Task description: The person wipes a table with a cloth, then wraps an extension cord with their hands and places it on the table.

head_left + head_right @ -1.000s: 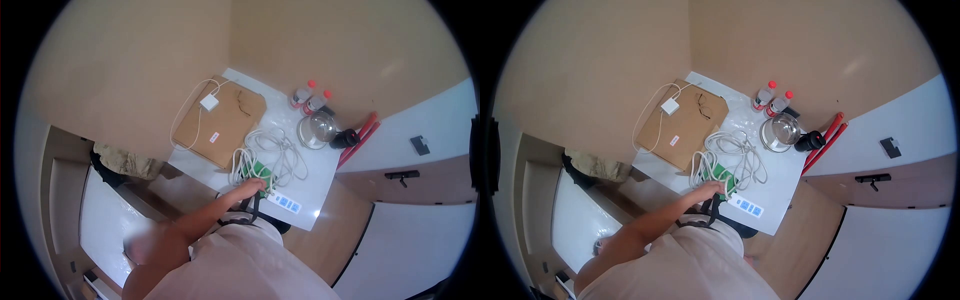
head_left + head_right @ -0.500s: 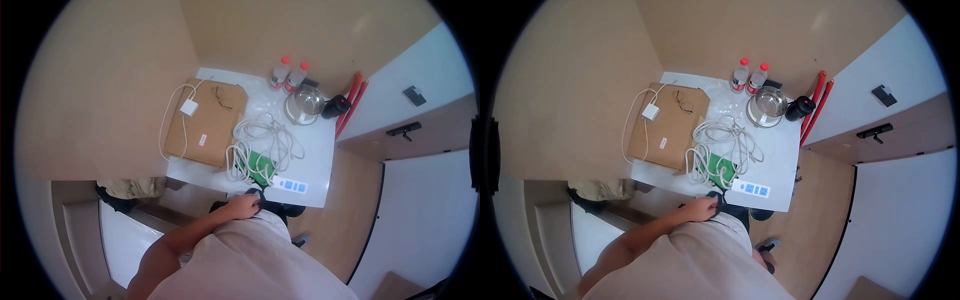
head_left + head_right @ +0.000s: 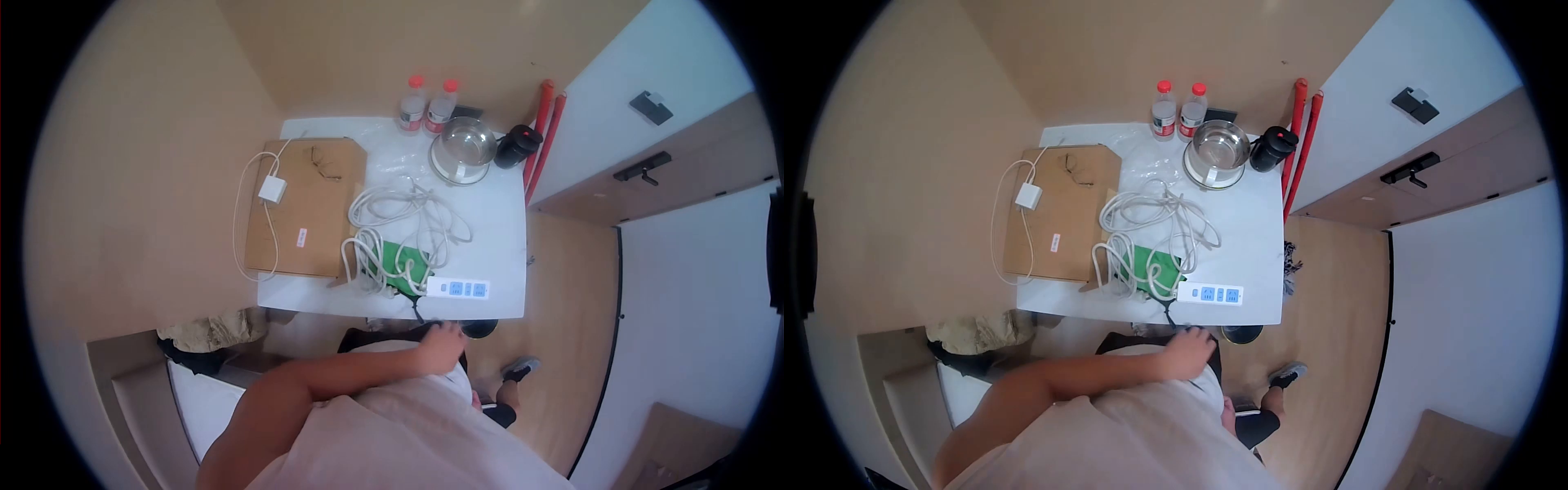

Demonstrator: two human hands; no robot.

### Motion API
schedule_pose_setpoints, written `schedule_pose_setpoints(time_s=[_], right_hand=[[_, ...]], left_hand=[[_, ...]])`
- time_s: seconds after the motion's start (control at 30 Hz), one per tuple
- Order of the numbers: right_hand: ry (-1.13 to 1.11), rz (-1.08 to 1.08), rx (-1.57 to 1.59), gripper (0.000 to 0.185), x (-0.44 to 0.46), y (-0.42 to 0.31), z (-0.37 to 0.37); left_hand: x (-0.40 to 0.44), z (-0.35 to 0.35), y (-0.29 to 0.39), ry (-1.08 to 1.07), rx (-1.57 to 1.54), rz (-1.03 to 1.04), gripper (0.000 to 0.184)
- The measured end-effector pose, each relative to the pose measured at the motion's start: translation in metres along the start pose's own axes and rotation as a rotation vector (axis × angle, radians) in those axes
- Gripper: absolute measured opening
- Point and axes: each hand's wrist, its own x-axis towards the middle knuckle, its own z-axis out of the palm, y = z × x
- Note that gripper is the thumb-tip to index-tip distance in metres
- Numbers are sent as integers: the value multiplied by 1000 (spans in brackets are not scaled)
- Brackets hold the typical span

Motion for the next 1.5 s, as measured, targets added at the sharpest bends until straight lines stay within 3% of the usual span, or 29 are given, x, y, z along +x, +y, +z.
schedule_pose_setpoints(time_s=[0.03, 0.1, 0.17, 0.23, 0.3, 0.47, 0.7, 0.87, 0.97, 1.17, 1.27, 1.37, 1.5], right_hand=[[4, 6, 15, 31, -2, 1, 3], [-2, 17, 44, 31, -7, 6, 10], [-22, 35, 61, 31, -17, 14, 20], [-50, 56, 81, 31, -25, 22, 32], [-81, 94, 104, 31, -35, 32, 43], [-136, 174, 147, 31, -50, 44, 57], [-169, 167, 161, 32, -31, 46, 51], [-173, 152, 132, 32, 0, 46, 29], [-180, 136, 103, 32, 14, 48, 15], [-189, 110, 72, 32, 34, 50, -3], [-201, 91, 69, 33, 41, 48, -4], [-193, 60, 86, 33, 49, 47, -6], [-185, 35, 103, 33, 57, 54, -11]], left_hand=[[10, 6, 12, 34, 90, 55, 25], [38, 27, 33, -277, -9, 237, 25], [57, 79, 54, -522, -238, 123, 25], [58, 97, 69, -681, -21, 255, 28], [48, 94, 75, -594, 119, 457, 29], [53, 125, 81, -730, 87, 323, 30], [71, 160, 91, -759, 126, 360, 28], [86, 147, 90, -725, 90, 351, 26], [92, 163, 93, -721, 73, 284, 23], [103, 120, 98, -640, -64, 132, 20], [109, 147, 89, -450, -88, 266, 33], [115, 175, 81, -158, -167, 327, 27], [121, 114, 76, -313, -245, 275, 22]])
